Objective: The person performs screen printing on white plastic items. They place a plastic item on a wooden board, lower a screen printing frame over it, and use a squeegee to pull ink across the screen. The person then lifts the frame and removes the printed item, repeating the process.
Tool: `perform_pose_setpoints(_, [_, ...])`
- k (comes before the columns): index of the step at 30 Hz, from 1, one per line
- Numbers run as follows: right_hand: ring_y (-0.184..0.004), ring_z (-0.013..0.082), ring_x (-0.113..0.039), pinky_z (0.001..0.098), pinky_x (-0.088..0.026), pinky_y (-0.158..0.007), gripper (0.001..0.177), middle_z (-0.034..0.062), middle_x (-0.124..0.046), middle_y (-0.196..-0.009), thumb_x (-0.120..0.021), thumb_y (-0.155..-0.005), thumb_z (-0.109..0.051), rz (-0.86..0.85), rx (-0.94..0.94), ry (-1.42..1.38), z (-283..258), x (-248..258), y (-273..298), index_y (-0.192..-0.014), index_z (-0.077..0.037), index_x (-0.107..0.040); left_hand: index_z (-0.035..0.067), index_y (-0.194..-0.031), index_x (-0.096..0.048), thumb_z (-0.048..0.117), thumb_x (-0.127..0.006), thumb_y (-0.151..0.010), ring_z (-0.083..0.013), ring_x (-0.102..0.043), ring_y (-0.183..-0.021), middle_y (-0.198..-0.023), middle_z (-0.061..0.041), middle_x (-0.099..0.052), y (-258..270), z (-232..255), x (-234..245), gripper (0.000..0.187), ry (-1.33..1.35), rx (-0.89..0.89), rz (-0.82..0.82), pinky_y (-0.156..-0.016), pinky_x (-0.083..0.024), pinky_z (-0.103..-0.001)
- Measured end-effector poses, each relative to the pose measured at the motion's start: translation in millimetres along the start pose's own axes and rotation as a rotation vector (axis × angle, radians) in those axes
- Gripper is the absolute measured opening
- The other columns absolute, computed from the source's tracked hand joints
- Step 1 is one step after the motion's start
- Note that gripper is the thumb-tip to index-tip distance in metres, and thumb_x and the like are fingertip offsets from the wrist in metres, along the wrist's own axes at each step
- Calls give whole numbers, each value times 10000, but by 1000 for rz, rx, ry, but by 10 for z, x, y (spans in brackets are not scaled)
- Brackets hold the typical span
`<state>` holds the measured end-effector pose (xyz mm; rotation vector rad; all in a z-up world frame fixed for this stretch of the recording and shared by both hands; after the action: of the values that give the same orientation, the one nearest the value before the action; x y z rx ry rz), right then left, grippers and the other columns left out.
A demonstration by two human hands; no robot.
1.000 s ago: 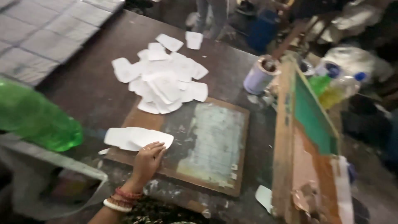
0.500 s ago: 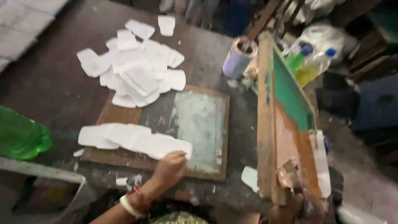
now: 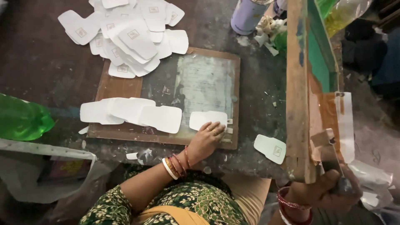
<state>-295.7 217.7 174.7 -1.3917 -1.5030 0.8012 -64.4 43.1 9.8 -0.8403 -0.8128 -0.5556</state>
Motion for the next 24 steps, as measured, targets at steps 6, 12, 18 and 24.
perform_pose_setpoints(6, [-831,266,-606,358,-474,-706,436,198,-593,-957,-619,-1214,-347,-9,17,-116,-221,-37,-35,-1113,76,-603,92,-1139,-743,150,-597,-883,-259,-534,-1310,-1326,-84,-652,-21,-90,-81,300,112,3,-16,-1099,-402,-430])
perform_pose_setpoints(12, [-961,239,-707,335,-580,-836,366,192,-680,-1038,-598,-1197,-277,-140,-6,-132,-167,-71,192,-1118,80,-583,137,-1052,-773,134,-616,-857,-305,-625,-1135,-1131,-102,-716,21,186,166,250,221,11,-44,-971,-475,-427])
perform_pose_setpoints(18, [-942,290,-735,374,-585,-808,177,146,-733,-1060,-626,-1010,-168,-606,92,-448,-939,-439,402,-1118,-38,-677,-5,-1018,-694,284,-650,-1043,-294,-666,-758,-879,-160,-668,654,-60,14,294,1220,441,-38,-707,-545,-365])
perform_pose_setpoints(24, [-853,357,-719,426,-573,-709,268,132,-740,-988,-709,-841,-153,-1093,191,-467,-648,-1163,910,-1106,-108,-717,15,-942,-633,564,-798,-759,-398,-700,-765,-814,-210,-717,789,-80,423,602,373,755,-232,-681,-548,-473])
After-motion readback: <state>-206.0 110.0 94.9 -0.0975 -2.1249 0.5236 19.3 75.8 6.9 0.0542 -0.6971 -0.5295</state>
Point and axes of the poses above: each hand's wrist, its own y-axis away from the middle knuckle, its own x-axis out of the back of the hand, z = x × y, the point moved 4 cm from there along -y, towards the middle knuckle
